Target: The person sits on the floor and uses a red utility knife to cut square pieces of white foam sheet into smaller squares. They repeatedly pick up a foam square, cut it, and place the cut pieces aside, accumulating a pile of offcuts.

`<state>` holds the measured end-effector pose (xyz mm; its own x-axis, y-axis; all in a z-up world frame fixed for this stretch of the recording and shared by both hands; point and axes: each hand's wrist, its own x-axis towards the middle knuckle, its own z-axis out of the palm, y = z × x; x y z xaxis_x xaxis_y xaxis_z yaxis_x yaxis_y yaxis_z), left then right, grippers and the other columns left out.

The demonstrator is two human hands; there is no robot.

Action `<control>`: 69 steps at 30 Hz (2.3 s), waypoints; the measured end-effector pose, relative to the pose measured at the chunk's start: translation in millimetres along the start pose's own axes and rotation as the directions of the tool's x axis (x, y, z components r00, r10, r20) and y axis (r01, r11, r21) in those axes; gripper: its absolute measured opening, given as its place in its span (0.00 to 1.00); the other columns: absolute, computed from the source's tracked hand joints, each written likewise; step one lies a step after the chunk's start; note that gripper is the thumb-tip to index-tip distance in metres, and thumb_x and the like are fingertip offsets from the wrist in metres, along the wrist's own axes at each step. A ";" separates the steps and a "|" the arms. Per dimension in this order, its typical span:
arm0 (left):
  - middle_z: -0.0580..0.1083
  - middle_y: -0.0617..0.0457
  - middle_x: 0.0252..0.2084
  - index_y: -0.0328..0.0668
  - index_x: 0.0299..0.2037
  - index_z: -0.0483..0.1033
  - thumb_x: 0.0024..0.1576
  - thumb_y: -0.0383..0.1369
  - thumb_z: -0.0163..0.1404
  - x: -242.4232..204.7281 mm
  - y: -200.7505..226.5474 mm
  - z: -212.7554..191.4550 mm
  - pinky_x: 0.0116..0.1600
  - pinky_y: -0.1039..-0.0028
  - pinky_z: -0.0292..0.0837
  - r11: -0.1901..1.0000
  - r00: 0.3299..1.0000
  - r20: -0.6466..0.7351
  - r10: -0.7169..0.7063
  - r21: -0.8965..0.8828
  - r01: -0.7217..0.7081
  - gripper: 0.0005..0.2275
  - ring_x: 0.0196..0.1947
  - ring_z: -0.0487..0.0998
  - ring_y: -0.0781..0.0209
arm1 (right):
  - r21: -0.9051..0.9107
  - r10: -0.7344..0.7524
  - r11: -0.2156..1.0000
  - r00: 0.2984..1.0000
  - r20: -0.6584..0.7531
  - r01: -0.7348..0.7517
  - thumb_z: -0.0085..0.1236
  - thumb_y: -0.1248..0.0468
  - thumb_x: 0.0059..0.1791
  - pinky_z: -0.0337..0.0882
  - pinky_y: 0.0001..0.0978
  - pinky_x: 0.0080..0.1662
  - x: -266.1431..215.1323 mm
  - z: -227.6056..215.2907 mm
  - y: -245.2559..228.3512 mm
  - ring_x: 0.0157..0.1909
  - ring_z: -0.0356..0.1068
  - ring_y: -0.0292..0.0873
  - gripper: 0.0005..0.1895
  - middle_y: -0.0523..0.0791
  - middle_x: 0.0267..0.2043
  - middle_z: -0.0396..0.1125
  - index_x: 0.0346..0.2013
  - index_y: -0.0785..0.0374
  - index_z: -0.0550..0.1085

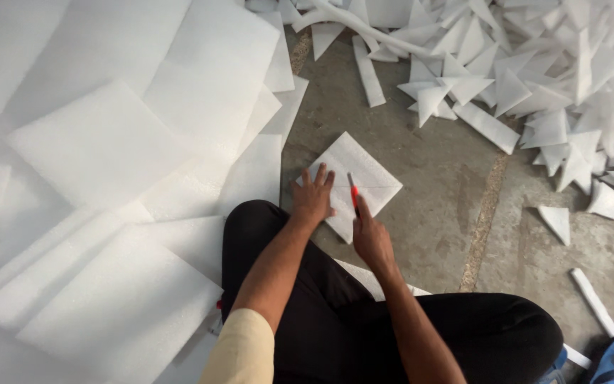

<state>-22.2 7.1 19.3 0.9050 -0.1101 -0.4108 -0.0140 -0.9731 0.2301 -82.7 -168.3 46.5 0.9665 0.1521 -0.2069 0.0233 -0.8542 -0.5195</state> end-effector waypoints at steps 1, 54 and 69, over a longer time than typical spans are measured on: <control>0.40 0.53 0.81 0.56 0.77 0.45 0.50 0.53 0.63 -3.3 2.2 -1.4 0.68 0.33 0.55 1.000 1.000 0.015 -0.015 0.000 0.015 0.48 0.76 0.43 0.34 | 0.003 -0.054 0.999 0.998 -0.033 0.054 0.47 0.63 0.53 0.71 0.62 0.43 16.9 1.0 -2.1 0.40 0.74 0.68 0.33 0.62 0.39 0.73 0.74 0.51 0.55; 0.57 0.41 0.66 0.57 0.78 0.40 0.51 0.46 0.64 -0.6 12.9 1.9 0.48 0.63 0.81 0.976 0.985 0.137 -0.110 -0.174 0.133 0.49 0.51 0.79 0.44 | -0.157 0.124 0.982 0.988 0.090 -0.109 0.44 0.62 0.54 0.72 0.61 0.45 80.5 4.8 -21.7 0.41 0.75 0.67 0.34 0.63 0.38 0.73 0.76 0.48 0.52; 0.60 0.38 0.65 0.54 0.76 0.47 0.47 0.41 0.66 11.6 8.6 29.8 0.45 0.61 0.81 0.971 0.996 0.013 -0.087 -0.221 0.088 0.47 0.47 0.80 0.44 | -0.211 0.175 0.970 0.947 0.269 -0.120 0.43 0.64 0.51 0.72 0.63 0.44 -87.0 -11.0 26.6 0.37 0.74 0.68 0.36 0.63 0.33 0.73 0.75 0.42 0.53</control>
<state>-24.5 -8.6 -9.8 0.8973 -0.0274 -0.4405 0.1598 -0.9102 0.3821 -163.3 -209.7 59.8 0.8506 0.1280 -0.5101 -0.0392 -0.9518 -0.3042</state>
